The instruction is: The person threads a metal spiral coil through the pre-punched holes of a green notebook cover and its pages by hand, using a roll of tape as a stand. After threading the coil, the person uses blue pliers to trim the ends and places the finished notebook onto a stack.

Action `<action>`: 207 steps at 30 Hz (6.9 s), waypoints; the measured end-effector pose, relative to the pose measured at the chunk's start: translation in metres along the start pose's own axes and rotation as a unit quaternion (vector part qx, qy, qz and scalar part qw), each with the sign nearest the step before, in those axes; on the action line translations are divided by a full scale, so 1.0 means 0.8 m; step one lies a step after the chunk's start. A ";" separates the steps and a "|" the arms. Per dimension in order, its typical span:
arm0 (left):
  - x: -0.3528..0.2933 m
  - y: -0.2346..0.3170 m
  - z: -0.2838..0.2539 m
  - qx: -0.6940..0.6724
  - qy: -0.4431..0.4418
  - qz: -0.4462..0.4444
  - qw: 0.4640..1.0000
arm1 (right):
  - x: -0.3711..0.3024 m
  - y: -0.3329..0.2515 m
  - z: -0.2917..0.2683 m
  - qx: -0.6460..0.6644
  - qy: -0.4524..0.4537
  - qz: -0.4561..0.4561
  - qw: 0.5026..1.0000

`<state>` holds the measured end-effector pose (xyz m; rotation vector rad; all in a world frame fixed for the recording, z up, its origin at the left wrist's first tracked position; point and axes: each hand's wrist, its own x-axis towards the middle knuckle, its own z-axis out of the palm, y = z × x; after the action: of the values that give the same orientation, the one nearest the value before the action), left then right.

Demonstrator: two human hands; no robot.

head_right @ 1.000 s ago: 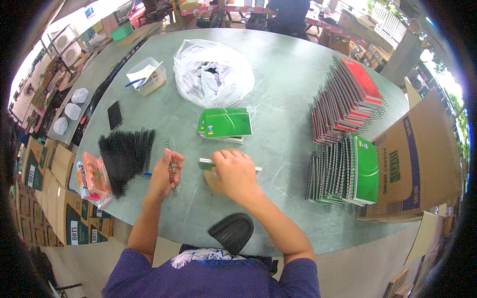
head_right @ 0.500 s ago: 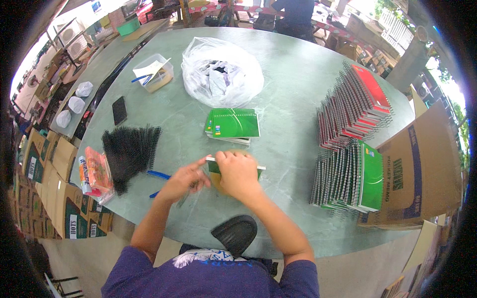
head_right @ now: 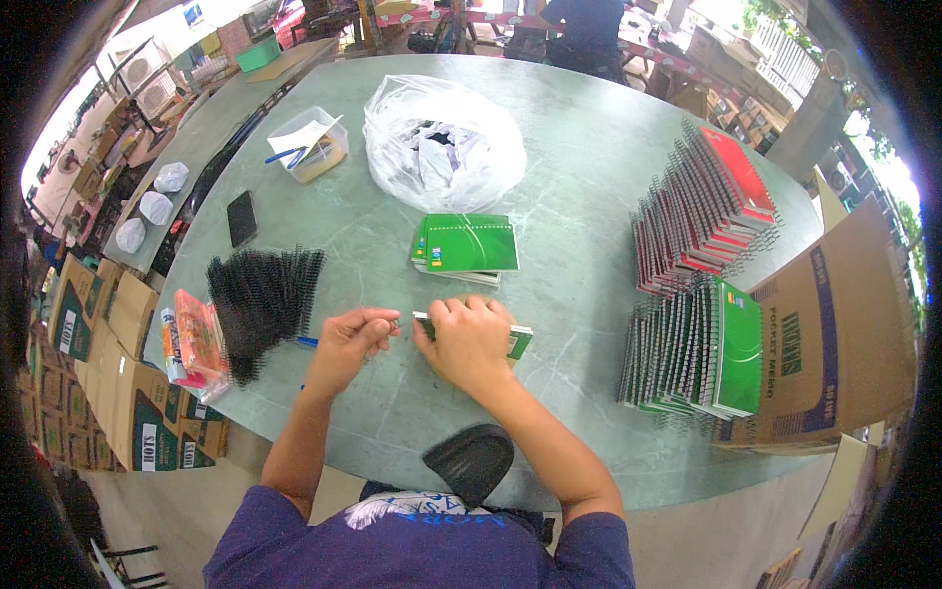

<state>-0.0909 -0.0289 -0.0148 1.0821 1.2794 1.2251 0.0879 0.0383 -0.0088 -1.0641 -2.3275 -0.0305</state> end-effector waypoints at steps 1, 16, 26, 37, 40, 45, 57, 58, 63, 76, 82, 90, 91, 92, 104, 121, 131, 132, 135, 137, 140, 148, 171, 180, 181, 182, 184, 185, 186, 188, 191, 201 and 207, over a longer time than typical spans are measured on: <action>-0.001 -0.004 0.009 0.042 0.014 0.043 0.998 | 0.000 0.002 -0.002 -0.002 0.000 0.000 1.000; -0.006 0.012 0.040 0.223 0.004 0.125 0.967 | -0.008 0.008 -0.014 0.058 -0.076 -0.027 0.995; -0.001 -0.003 0.042 0.149 0.043 0.219 0.963 | -0.004 0.007 -0.027 0.106 -0.114 -0.040 0.987; -0.018 0.019 0.036 -0.057 -0.091 -0.026 0.994 | -0.007 0.006 -0.018 0.026 -0.102 0.030 0.994; -0.017 0.015 0.031 -0.021 -0.040 -0.007 0.999 | -0.007 0.000 -0.014 0.007 -0.070 0.024 0.997; -0.020 0.006 0.034 0.091 -0.102 0.006 0.991 | -0.009 0.001 -0.006 -0.014 0.000 0.011 1.000; -0.007 0.002 0.051 0.307 0.148 0.274 0.899 | -0.015 -0.003 -0.028 0.052 -0.036 -0.027 0.998; -0.004 0.005 0.052 0.358 0.155 0.313 0.866 | -0.016 -0.001 -0.026 0.052 -0.037 -0.027 0.998; 0.009 0.026 0.010 0.384 -0.008 0.100 0.918 | -0.018 0.011 -0.031 -0.005 -0.092 0.007 0.996; 0.008 0.051 0.013 0.344 -0.012 0.144 0.928 | -0.006 0.009 -0.010 0.106 -0.027 -0.035 0.993; 0.004 0.028 0.004 0.430 0.002 0.256 0.866 | -0.005 0.000 -0.023 0.254 -0.013 0.020 0.967; -0.092 -0.056 0.123 0.461 -0.152 0.176 0.857 | -0.005 0.032 -0.067 0.157 -0.180 0.074 0.968; -0.092 -0.061 0.128 0.414 -0.183 0.147 0.879 | -0.010 0.050 -0.068 0.233 -0.188 0.130 0.945; -0.089 -0.064 0.131 0.366 -0.217 0.122 0.897 | -0.019 0.065 -0.055 0.233 -0.184 0.132 0.946; -0.039 0.041 0.060 0.402 -0.020 0.261 0.877 | -0.065 0.075 -0.029 0.589 -0.048 0.229 0.774; -0.015 0.058 0.090 0.348 0.052 0.340 0.872 | -0.094 0.078 -0.027 0.584 -0.056 0.218 0.780; -0.008 0.058 0.112 0.379 0.027 0.331 0.864 | -0.100 0.079 -0.021 0.591 -0.035 0.200 0.781; -0.007 0.051 0.114 0.402 -0.066 0.302 0.862 | -0.099 0.079 -0.021 0.606 -0.043 0.221 0.763; -0.006 0.072 0.120 0.378 -0.008 0.317 0.870 | -0.103 0.082 -0.017 0.590 -0.036 0.221 0.776; 0.000 0.086 0.124 0.357 0.084 0.346 0.864 | -0.105 0.081 -0.020 0.533 -0.044 0.206 0.819; -0.007 0.090 0.123 0.401 -0.011 0.315 0.860 | -0.110 0.081 -0.014 0.559 -0.047 0.194 0.805; -0.062 0.015 0.141 0.347 -0.171 0.201 0.900 | -0.100 0.074 -0.018 0.613 -0.027 0.228 0.756; 0.017 0.050 0.124 0.532 -0.086 0.358 0.763 | -0.120 0.066 -0.041 0.593 0.034 0.241 0.768; 0.024 0.053 0.137 0.483 -0.114 0.331 0.802 | -0.130 0.065 -0.044 0.557 0.122 0.322 0.756; 0.025 0.054 0.144 0.462 -0.112 0.333 0.814 | -0.137 0.072 -0.040 0.476 0.062 0.326 0.815; 0.025 0.052 0.150 0.461 -0.111 0.333 0.815 | -0.138 0.073 -0.039 0.475 0.061 0.326 0.815; 0.028 0.044 0.162 0.447 -0.134 0.403 0.787 | -0.138 0.073 -0.039 0.429 0.076 0.304 0.847; 0.029 0.041 0.167 0.447 -0.133 0.403 0.788 | -0.139 0.072 -0.040 0.428 0.075 0.303 0.848; 0.030 0.037 0.170 0.433 -0.168 0.394 0.793 | -0.139 0.071 -0.041 0.405 0.086 0.298 0.860; 0.032 0.034 0.172 0.417 -0.202 0.385 0.798 | -0.139 0.070 -0.044 0.380 0.095 0.291 0.873; 0.034 0.033 0.172 0.389 -0.222 0.378 0.810 | -0.137 0.067 -0.051 0.339 0.063 0.291 0.892; 0.027 0.045 0.158 0.353 -0.233 0.362 0.831 | -0.129 0.047 -0.060 0.283 0.076 0.246 0.924; 0.014 0.053 0.146 0.368 -0.175 0.344 0.846 | -0.118 0.034 -0.066 0.254 0.087 0.164 0.949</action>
<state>0.0225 -0.0050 0.0307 2.3659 1.1088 0.9317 0.1820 -0.0215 -0.0185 -1.1049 -1.8271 0.5509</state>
